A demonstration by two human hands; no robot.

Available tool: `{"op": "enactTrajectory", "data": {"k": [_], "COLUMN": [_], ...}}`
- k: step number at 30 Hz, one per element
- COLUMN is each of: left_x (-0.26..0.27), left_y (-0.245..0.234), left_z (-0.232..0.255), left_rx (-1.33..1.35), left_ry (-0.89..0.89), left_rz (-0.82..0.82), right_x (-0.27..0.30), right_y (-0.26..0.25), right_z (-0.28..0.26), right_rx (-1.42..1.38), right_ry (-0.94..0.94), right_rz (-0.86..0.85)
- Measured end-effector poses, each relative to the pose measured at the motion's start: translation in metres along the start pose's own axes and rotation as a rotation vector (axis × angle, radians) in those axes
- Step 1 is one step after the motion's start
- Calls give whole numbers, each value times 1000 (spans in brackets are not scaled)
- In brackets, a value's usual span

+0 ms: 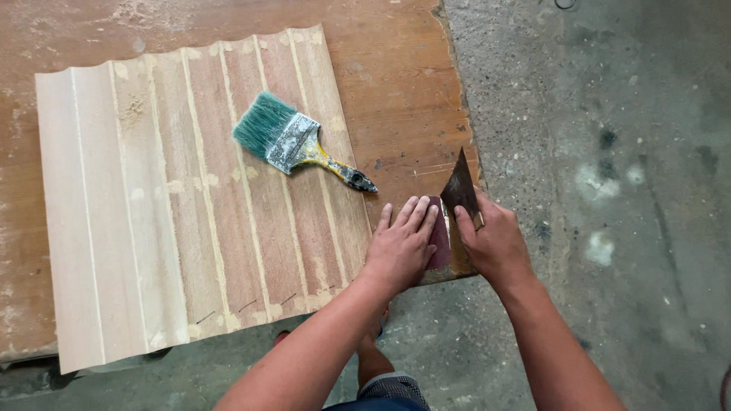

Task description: The person sands the surface of a corrugated wooden panel by hand using a piece of sandpaper, then uses a scraper to clean the grooves, and later uses a brush to remove sawdust.

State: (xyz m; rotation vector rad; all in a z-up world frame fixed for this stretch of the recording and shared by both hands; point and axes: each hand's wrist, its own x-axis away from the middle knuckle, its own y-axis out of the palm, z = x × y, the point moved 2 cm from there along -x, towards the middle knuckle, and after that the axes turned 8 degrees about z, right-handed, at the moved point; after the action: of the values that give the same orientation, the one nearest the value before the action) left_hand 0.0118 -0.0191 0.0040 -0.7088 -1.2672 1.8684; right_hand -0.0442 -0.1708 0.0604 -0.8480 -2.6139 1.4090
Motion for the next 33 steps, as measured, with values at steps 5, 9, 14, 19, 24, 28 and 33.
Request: {"op": "enactTrajectory", "data": {"k": [5, 9, 14, 19, 24, 28, 33], "left_x": [-2, 1, 2, 4, 1, 3, 3], "left_y": [5, 5, 9, 7, 9, 12, 13], "left_z": [-1, -2, -4, -3, -6, -8, -8], "left_rx": [9, 17, 15, 38, 50, 51, 61], "left_ry": [-10, -2, -7, -30, -41, -30, -28], "left_rz": [-5, 6, 22, 7, 2, 16, 24], "right_x": [1, -2, -6, -8, -8, -4, 7], "right_y": [5, 2, 5, 3, 5, 2, -1], "right_z": [14, 10, 13, 3, 8, 2, 12], "right_rx": [29, 26, 54, 61, 96, 86, 113], "right_ry": [-19, -12, -2, 6, 1, -10, -25], "right_rz": [-32, -56, -85, -142, -153, -157, -149]}}
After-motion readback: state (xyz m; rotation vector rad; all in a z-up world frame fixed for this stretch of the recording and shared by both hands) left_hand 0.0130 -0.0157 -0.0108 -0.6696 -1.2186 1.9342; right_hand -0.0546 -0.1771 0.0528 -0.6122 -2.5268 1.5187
